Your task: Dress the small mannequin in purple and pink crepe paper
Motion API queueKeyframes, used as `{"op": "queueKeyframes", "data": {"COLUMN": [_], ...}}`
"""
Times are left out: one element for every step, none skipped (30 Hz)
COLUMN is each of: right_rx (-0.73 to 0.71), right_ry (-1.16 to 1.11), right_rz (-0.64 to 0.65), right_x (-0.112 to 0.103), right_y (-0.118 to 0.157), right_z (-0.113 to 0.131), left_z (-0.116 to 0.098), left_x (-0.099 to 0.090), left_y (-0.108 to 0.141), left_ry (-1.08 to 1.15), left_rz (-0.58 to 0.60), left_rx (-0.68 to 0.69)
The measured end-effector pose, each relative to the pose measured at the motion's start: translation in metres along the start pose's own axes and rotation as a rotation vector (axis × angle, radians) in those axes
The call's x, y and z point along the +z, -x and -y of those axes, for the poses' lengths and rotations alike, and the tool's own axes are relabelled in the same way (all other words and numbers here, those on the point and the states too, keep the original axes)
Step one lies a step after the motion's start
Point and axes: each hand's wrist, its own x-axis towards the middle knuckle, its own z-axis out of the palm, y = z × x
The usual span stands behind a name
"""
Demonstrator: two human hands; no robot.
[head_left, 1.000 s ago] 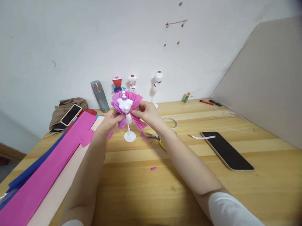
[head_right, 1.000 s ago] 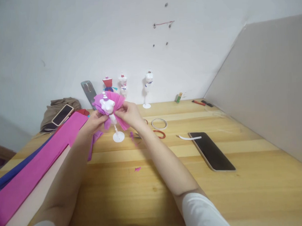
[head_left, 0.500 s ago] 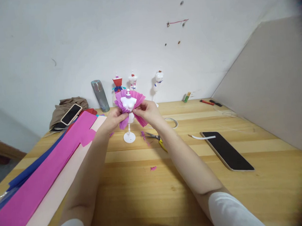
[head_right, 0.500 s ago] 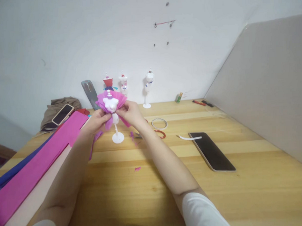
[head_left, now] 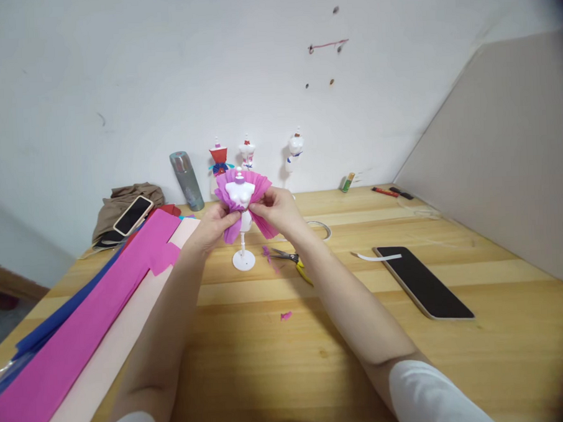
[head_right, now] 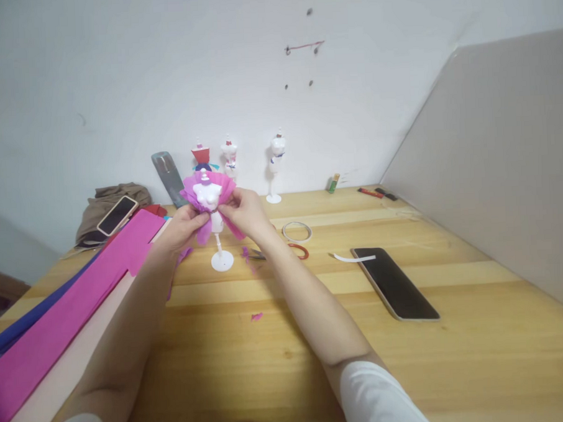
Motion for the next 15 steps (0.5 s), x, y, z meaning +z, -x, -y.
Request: {"op": "queueKeyframes", "data": {"right_rx": [-0.004, -0.009, -0.016, -0.023, -0.029, -0.035, -0.039, -0.041, -0.041, -0.039, -0.035, -0.031, -0.027, -0.025, -0.024], "right_ry": [0.012, 0.024, 0.034, 0.043, 0.054, 0.070, 0.090, 0.109, 0.124, 0.131, 0.129, 0.117, 0.101, 0.083, 0.067], "right_rz": [0.000, -0.001, -0.003, -0.007, -0.015, -0.024, -0.033, -0.039, -0.042, -0.043, -0.043, -0.042, -0.041, -0.038, -0.035], "right_x": [-0.0004, -0.0007, -0.0011, -0.0015, -0.0020, -0.0024, -0.0028, -0.0032, -0.0035, -0.0037, -0.0038, -0.0037, -0.0036, -0.0034, -0.0032], "right_y": [0.0003, 0.0007, 0.0010, 0.0014, 0.0017, 0.0021, 0.0024, 0.0027, 0.0030, 0.0033, 0.0036, 0.0038, 0.0041, 0.0043, 0.0046], "right_z": [0.0010, 0.0020, 0.0030, 0.0039, 0.0047, 0.0052, 0.0057, 0.0059, 0.0060, 0.0061, 0.0061, 0.0061, 0.0062, 0.0064, 0.0068], "left_z": [0.0004, 0.0009, 0.0014, 0.0018, 0.0020, 0.0021, 0.0019, 0.0016, 0.0012, 0.0008, 0.0005, 0.0005, 0.0006, 0.0010, 0.0016], "left_x": [0.0000, 0.0000, 0.0001, 0.0002, 0.0004, 0.0007, 0.0011, 0.0016, 0.0022, 0.0029, 0.0034, 0.0039, 0.0042, 0.0043, 0.0042], "left_y": [0.0002, 0.0005, 0.0007, 0.0009, 0.0010, 0.0011, 0.0011, 0.0011, 0.0011, 0.0010, 0.0010, 0.0009, 0.0008, 0.0007, 0.0006], "left_ry": [-0.003, -0.004, -0.004, -0.002, -0.001, 0.000, 0.001, 0.001, 0.001, 0.003, 0.006, 0.011, 0.019, 0.031, 0.047], "left_rz": [-0.002, -0.004, -0.005, -0.008, -0.010, -0.015, -0.021, -0.025, -0.028, -0.028, -0.028, -0.029, -0.030, -0.032, -0.034], "left_rx": [0.000, 0.001, 0.003, 0.006, 0.009, 0.012, 0.014, 0.015, 0.013, 0.011, 0.009, 0.009, 0.009, 0.010, 0.012]}}
